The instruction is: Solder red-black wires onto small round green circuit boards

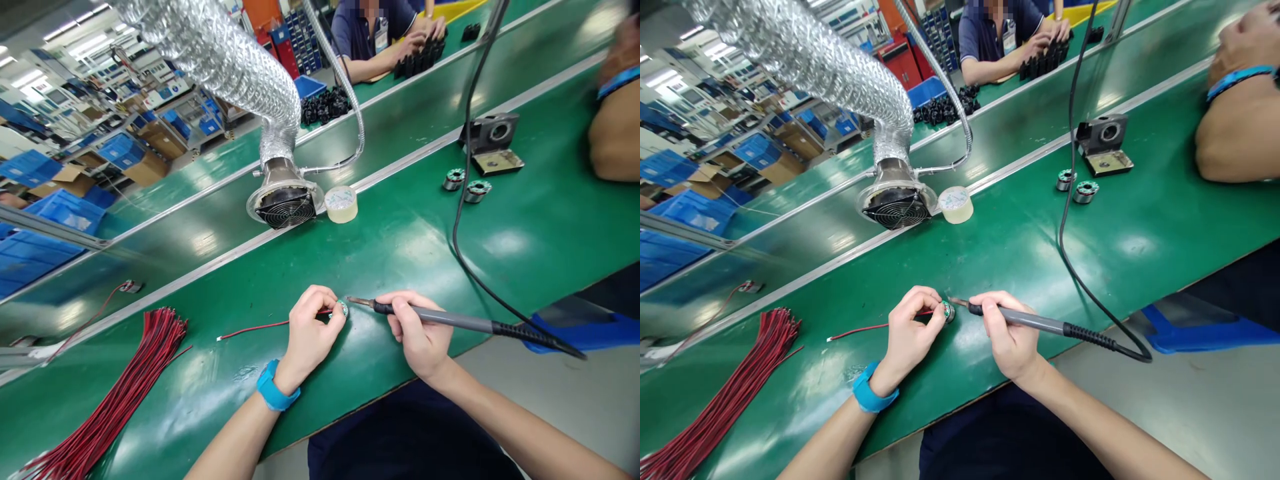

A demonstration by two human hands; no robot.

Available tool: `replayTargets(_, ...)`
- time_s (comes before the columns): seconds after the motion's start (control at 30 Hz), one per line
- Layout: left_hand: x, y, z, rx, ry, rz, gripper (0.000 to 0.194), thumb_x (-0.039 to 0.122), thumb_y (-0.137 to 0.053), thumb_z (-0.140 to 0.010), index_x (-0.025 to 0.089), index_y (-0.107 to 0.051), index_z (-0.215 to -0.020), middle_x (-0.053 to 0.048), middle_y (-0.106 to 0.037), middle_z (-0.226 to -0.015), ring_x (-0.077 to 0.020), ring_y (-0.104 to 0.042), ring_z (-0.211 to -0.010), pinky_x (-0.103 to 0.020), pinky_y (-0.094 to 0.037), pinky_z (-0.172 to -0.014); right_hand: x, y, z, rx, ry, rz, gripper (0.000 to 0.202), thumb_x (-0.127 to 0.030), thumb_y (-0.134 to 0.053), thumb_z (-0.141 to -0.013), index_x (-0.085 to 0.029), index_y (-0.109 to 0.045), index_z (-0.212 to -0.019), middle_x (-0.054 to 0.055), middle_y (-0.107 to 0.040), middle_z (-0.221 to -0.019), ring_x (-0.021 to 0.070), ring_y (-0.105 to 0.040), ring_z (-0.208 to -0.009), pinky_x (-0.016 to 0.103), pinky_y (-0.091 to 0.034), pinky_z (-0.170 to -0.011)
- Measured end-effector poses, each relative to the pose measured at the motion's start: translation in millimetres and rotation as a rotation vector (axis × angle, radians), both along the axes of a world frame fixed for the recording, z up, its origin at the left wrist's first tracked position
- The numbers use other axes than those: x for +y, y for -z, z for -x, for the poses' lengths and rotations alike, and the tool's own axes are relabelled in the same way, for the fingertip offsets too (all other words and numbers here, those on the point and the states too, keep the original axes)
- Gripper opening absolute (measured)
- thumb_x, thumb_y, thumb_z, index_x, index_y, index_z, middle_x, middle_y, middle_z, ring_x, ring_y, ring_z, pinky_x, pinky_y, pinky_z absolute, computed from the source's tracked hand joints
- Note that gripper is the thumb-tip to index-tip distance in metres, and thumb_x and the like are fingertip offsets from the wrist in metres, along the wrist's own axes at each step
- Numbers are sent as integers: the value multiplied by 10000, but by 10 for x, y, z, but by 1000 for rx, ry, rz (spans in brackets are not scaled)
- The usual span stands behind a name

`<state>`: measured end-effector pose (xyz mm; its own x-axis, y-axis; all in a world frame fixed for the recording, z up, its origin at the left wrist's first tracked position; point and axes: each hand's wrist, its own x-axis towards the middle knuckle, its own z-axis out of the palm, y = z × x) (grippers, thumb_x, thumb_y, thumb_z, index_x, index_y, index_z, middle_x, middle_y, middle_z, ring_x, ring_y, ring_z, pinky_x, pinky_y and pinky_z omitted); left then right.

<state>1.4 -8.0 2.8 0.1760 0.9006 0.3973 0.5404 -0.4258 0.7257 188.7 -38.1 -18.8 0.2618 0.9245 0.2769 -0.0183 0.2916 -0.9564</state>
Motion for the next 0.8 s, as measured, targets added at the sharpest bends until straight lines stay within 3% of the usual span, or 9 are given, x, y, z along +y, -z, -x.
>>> replayTargets(0.1, 9, -19, 16, 16, 18, -3, 205, 153, -675, -917, 194, -608, -728, -18, -661, -841, -138, -629, -769, -266, -485, -700, -1, -32, 11, -127, 12, -38, 286, -320, -535, -1065, -209, -779, -965, -32, -597, -541, 124, -541, -435, 254, -459, -455)
replayTargets(0.2, 29, -24, 34, 36, 27, -14, 217, 167, -671, -930, 194, -600, -727, -15, -662, -847, -132, -634, -766, -256, -491, -699, 73, -120, -43, -328, 24, -200, 244, -240, -530, -1055, -216, -770, -1020, 11, -758, -767, 140, -688, -597, 263, -555, -591)
replayTargets(0.27, 42, -23, 42, 44, 33, -29, 226, 180, -667, -937, 195, -591, -724, -13, -666, -847, -129, -638, -762, -249, -493, -696, 194, -178, -182, -548, 43, -365, 227, -184, -554, -1032, -226, -767, -1099, 23, -786, -864, 141, -715, -671, 262, -562, -653)
replayTargets(0.37, 47, -26, 47, 56, 39, -38, 240, 192, -663, -940, 195, -580, -715, -12, -669, -840, -130, -645, -751, -244, -498, -689, 507, -243, -586, -942, 111, -509, 273, -181, -592, -1014, -254, -769, -1208, 20, -731, -796, 132, -634, -618, 255, -495, -609)
replayTargets(0.47, 46, -33, 49, 56, 44, -42, 250, 207, -659, -944, 198, -574, -709, -14, -667, -830, -131, -645, -729, -243, -500, -669, 954, -297, -1131, -1188, 154, -464, 383, -170, -517, -1048, -286, -719, -1351, 58, -711, -898, 157, -624, -708, 267, -491, -660)
replayTargets(0.6, 63, -41, 46, 49, 44, -64, 276, 252, -651, -955, 203, -570, -695, -20, -665, -801, -139, -641, -692, -246, -502, -639, 1560, -369, -1785, -1335, 101, -367, 429, -168, -460, -1064, -253, -640, -1443, 139, -686, -1187, 258, -657, -1059, 388, -548, -917)
replayTargets(0.7, 82, -41, 42, 47, 43, -80, 293, 277, -646, -957, 206, -564, -685, -23, -665, -779, -146, -639, -670, -244, -506, -620, 1863, -346, -2100, -1342, 45, -304, 438, -283, -544, -1047, -185, -597, -1471, 190, -637, -1308, 317, -636, -1187, 463, -542, -1012)
replayTargets(0.8, 85, -38, 37, 46, 40, -97, 302, 290, -641, -959, 209, -556, -680, -19, -659, -761, -146, -638, -654, -237, -505, -604, 2032, -214, -2251, -1316, 47, -293, 484, -300, -576, -1019, -157, -570, -1482, 200, -633, -1326, 313, -665, -1145, 440, -570, -974)
